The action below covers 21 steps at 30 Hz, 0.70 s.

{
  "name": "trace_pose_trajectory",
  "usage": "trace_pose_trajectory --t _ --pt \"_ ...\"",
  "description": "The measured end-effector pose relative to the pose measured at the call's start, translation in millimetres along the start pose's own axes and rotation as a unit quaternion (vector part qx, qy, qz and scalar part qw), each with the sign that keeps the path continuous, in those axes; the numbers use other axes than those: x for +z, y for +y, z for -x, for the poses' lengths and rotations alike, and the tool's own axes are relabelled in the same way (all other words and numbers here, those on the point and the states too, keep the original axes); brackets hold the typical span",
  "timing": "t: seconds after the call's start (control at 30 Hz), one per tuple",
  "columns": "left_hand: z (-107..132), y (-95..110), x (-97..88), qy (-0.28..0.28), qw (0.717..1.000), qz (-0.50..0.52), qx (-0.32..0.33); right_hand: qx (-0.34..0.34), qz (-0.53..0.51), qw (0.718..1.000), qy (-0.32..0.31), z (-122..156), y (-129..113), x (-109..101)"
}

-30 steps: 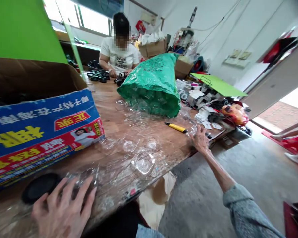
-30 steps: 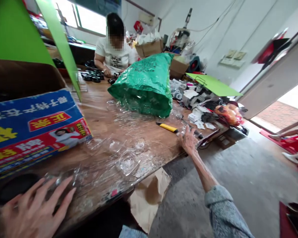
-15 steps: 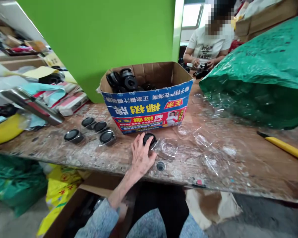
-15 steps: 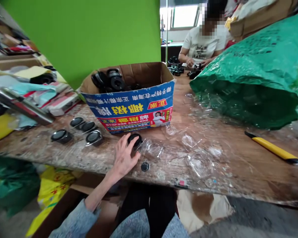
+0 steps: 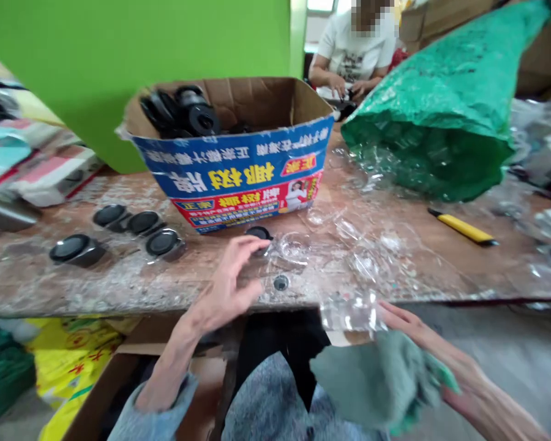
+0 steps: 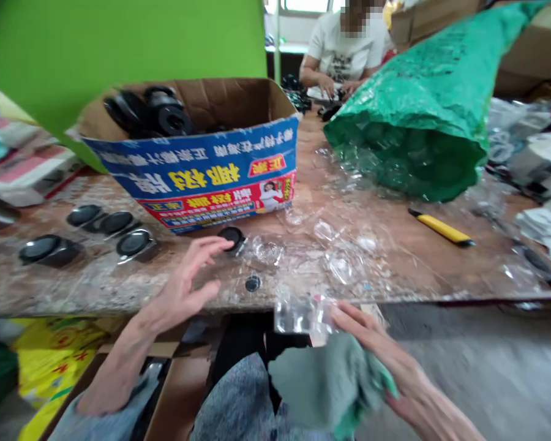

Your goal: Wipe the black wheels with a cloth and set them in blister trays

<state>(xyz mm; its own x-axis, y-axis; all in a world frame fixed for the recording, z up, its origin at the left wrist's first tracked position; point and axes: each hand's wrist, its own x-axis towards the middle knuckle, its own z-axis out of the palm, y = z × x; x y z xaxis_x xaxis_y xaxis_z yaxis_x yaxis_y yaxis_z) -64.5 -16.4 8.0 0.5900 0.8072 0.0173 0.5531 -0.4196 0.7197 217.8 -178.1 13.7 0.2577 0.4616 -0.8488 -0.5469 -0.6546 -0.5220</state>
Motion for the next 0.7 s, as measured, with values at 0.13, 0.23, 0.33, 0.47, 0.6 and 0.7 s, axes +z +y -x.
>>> trace_pose_trajectory --t 0.13,0.23,0.33,0.47,0.6,0.7 --pt "33 40 42.7 -0.162 0.976 0.143 -0.012 0.026 -0.103 0.988 -0.111 -9 27 37" --pt "33 43 80.6 -0.101 0.97 0.204 -0.084 0.021 -0.082 0.986 -0.142 -6 31 38" --pt "19 43 101.7 -0.085 0.947 0.267 -0.157 -0.032 -0.014 0.991 -0.128 -2 29 28" --pt "10 54 96.7 -0.039 0.971 0.143 -0.188 -0.072 -0.009 0.995 -0.069 -13 27 17" --pt "2 42 65.1 0.106 0.987 -0.069 -0.097 -0.091 -0.045 0.993 -0.067 -28 16 19" --pt "-13 12 37.5 0.143 0.964 -0.206 -0.091 -0.094 -0.051 0.99 -0.097 -28 7 23"
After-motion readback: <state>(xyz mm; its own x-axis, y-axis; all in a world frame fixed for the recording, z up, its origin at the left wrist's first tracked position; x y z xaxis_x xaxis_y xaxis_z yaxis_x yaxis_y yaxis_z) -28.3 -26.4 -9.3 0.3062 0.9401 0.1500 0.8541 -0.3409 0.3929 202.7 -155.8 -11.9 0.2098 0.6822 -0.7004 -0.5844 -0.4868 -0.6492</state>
